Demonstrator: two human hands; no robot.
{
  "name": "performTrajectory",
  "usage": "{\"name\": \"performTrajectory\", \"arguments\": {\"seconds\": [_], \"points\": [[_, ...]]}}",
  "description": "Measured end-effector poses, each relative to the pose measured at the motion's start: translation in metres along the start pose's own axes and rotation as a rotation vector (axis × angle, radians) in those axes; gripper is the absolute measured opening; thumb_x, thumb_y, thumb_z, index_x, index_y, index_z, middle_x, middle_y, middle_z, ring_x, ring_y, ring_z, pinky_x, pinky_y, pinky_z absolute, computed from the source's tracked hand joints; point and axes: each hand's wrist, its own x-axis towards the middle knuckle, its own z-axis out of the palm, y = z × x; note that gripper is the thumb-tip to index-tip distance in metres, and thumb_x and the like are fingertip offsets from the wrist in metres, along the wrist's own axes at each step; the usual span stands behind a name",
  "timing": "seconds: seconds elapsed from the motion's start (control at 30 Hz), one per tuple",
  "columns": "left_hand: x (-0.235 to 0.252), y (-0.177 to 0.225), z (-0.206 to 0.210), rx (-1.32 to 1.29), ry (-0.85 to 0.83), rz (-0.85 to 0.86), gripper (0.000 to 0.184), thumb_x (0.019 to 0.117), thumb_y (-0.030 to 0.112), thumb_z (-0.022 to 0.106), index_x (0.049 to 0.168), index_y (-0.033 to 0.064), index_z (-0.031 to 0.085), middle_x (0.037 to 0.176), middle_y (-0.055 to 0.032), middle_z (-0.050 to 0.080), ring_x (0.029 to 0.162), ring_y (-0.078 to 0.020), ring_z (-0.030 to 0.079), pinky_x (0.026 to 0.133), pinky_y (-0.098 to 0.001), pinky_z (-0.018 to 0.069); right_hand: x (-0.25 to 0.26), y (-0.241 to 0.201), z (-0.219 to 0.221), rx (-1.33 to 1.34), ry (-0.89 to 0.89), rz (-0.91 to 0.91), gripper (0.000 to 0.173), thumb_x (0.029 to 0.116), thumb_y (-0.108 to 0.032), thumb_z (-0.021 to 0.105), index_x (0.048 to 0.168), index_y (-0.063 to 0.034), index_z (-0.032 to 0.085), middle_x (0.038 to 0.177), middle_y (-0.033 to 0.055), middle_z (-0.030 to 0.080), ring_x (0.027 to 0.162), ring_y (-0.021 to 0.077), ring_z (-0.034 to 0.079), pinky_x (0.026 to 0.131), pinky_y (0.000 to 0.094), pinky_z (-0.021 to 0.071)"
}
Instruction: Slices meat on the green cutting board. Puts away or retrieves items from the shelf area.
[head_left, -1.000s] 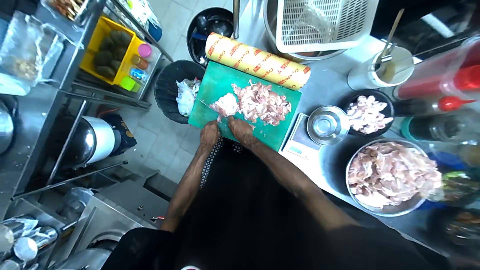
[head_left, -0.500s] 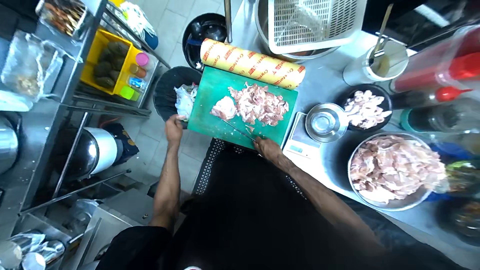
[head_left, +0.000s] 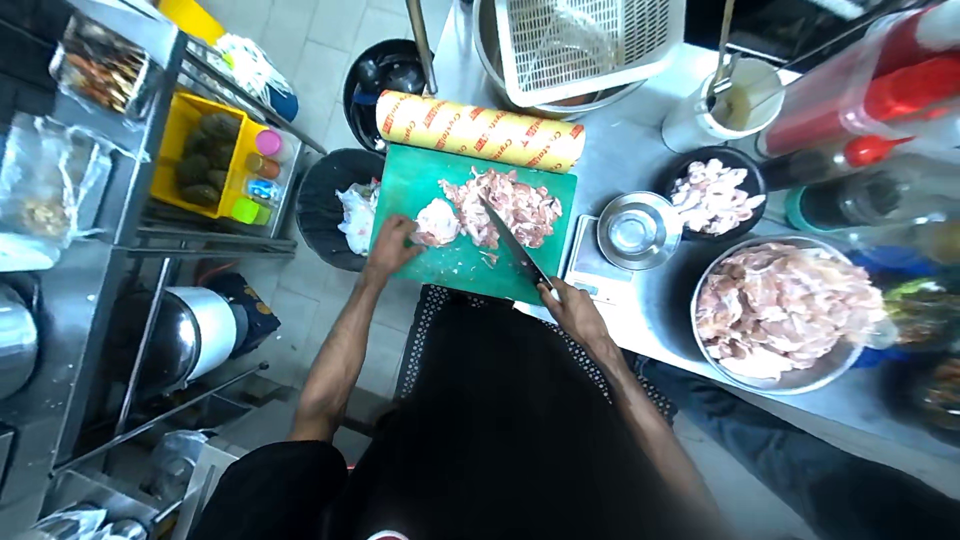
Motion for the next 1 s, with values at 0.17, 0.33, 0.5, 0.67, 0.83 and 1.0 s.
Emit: {"name": "performTrajectory", "arguments": {"seconds": [0.17,0.33,0.5,0.67,0.83,1.0], "points": [[-0.005,0.008,0.03,0.181,0.057,0.204,0.022,0.0989,0.015,0.064,0.115,-0.0004,0.067,0.124,-0.0225,0.063,0.121,-0.0416,0.059,0.104,-0.0528,0.049,-0.012,0.011,-0.006,0.06,0.079,0.046,0.043,0.108,-0.048,0.043,0.108,-0.0107,0.065,0.075,0.0126,0.064,0.069,0.0303,0.066,0.065,0.0521,0.053],[-0.013,0.034,0.0,-0.072,0.134,0.202,0.026,0.1057,0.014,0.053,0.125,-0.0031,0.058,0.115,-0.022,0.067,0.108,-0.0357,0.068,0.097,-0.0508,0.0548,-0.016,0.014,-0.009,0.082,0.096,0.033,0.045,0.1079,-0.049,0.043,0.111,-0.0098,0.065,0.078,0.0134,0.065,0.072,0.0316,0.066,0.068,0.0532,0.0534],[0.003,0.077,-0.026,-0.826,0.29,0.113,0.022,0.1084,0.019,0.05,0.123,0.0031,0.049,0.091,-0.01,0.066,0.078,-0.0183,0.068,0.073,-0.0377,0.0595,-0.014,0.009,-0.009,0.095,0.091,0.007,0.045,0.1072,-0.051,0.043,0.103,-0.0104,0.063,0.072,0.0103,0.06,0.067,0.0281,0.064,0.064,0.05,0.0519],[0.01,0.107,-0.038,-1.315,0.225,0.085,0.014,0.1095,0.022,0.043,0.116,0.014,0.053,0.092,-0.0019,0.065,0.079,-0.0129,0.067,0.07,-0.0323,0.06,-0.016,0.004,-0.009,0.098,0.093,-0.041,0.046,0.1072,-0.051,0.043,0.104,-0.0106,0.064,0.072,0.0102,0.061,0.066,0.0289,0.063,0.062,0.0505,0.0517],[0.008,0.075,-0.017,-1.027,0.256,-0.247,0.027,0.1071,0.03,0.054,0.124,0.0091,0.054,0.091,-0.0072,0.069,0.074,-0.0151,0.068,0.067,-0.0329,0.059,-0.02,0.007,-0.006,0.084,0.079,-0.015,0.045,0.1071,-0.051,0.043,0.103,-0.0112,0.063,0.071,0.0104,0.06,0.066,0.0294,0.063,0.062,0.051,0.0512],[-0.043,0.031,0.027,-0.318,0.451,-0.596,0.064,0.1014,0.049,0.059,0.145,0.004,0.044,0.126,-0.0266,0.06,0.112,-0.0415,0.063,0.093,-0.0585,0.0527,-0.023,0.011,0.001,0.041,0.033,0.049,0.046,0.1076,-0.051,0.042,0.108,-0.0108,0.064,0.076,0.0134,0.064,0.073,0.0326,0.067,0.067,0.0542,0.0527]]}}
